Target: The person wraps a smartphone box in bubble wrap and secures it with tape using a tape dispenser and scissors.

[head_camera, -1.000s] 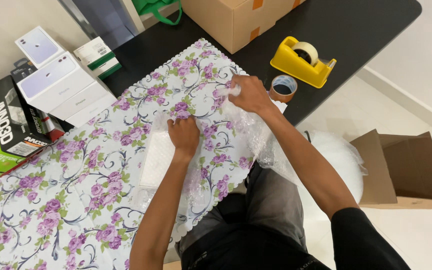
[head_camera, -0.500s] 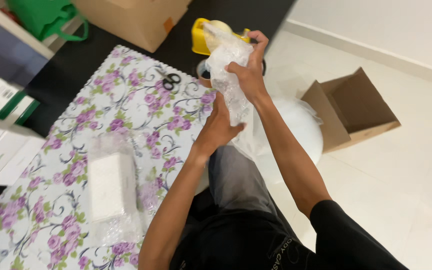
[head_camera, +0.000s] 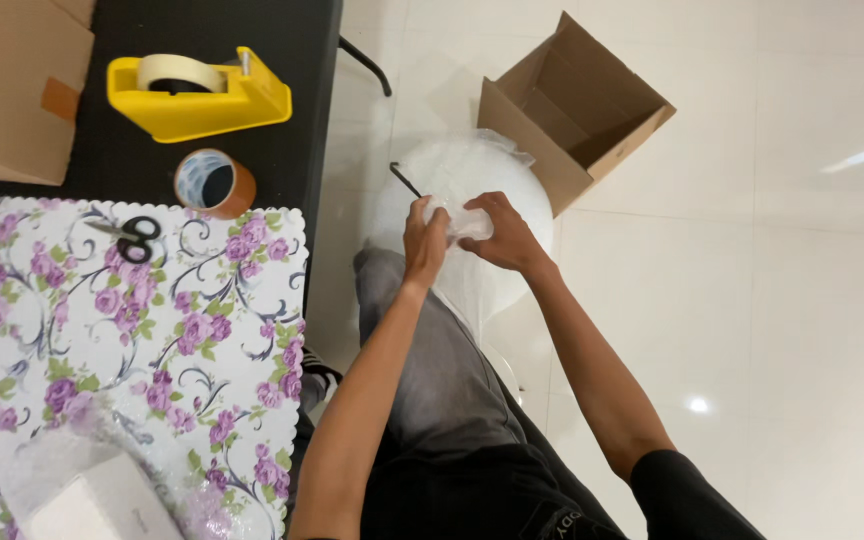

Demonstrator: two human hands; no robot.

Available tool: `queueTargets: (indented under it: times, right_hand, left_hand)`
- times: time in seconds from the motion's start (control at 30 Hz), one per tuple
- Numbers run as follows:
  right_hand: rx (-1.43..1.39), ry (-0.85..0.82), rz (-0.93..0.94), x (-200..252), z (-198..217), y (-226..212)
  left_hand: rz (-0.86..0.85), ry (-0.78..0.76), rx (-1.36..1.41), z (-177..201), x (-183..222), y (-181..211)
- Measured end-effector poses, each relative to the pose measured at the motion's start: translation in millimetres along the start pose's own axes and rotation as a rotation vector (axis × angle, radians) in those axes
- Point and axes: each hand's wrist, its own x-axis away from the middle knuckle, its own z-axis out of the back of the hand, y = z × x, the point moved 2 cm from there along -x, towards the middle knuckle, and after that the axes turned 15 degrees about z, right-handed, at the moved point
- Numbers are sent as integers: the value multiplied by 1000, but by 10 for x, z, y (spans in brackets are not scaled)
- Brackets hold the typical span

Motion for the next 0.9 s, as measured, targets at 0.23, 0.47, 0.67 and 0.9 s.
queueTargets:
  times: [0.23, 0.47, 0.67, 0.9]
  right_hand:
    - [140, 85, -451, 35, -373, 425]
    - [305, -88, -350, -310, -906, 1244]
    - [493, -637, -339, -440, -1528, 1910]
    - [675, -762, -309, -659, -1895, 2429]
  left_hand:
    - [28, -249, -621, -473, -545, -378]
    - [-53, -345, -776, -535, -807, -38]
    - [-54, -351, -816, -341, -992, 225]
    - [-31, -370, -975, -389, -1323, 24]
